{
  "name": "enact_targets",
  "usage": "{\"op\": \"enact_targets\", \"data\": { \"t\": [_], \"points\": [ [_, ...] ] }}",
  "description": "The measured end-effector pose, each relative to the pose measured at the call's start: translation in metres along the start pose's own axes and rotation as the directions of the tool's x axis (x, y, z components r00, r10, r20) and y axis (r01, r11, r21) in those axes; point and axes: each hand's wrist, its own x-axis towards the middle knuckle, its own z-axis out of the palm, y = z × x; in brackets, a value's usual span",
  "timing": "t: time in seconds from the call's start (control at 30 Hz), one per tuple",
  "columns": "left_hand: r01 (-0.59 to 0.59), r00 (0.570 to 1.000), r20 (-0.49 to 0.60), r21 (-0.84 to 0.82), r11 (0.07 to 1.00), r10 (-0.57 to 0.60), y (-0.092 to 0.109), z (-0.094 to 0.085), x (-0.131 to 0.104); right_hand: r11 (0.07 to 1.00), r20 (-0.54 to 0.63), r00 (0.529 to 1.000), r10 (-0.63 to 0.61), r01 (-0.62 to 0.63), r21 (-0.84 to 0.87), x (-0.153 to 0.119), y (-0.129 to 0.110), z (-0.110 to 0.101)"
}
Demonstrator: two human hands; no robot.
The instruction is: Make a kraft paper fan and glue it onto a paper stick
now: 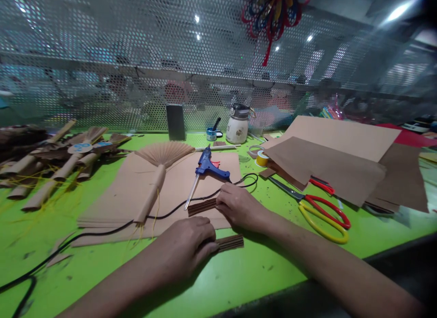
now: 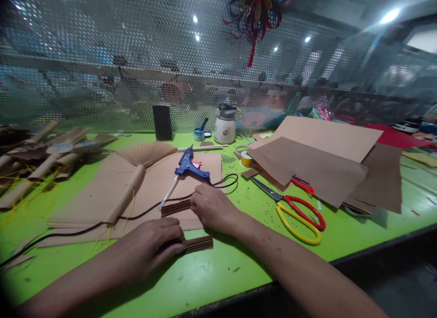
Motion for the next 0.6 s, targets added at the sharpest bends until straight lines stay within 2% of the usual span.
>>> {"op": "enact_targets", "data": {
  "t": [0.27, 0.6],
  "points": [
    [0.0, 1.0, -0.018, -0.001, 1.0, 0.0, 0.0012, 0.0017, -0.0012, 1.0, -0.015, 1.0, 0.005, -0.005, -0.002, -0.0006, -0.0009, 0.0008],
    [0.001, 0.999, -0.034, -0.005, 1.0, -0.001, -0.0019, 0.003, -0.0023, 0.998, -0.021, 0.998, -0.059, 0.059, -0.001, -0.0004, 0.0001, 0.0001]
  ]
}}
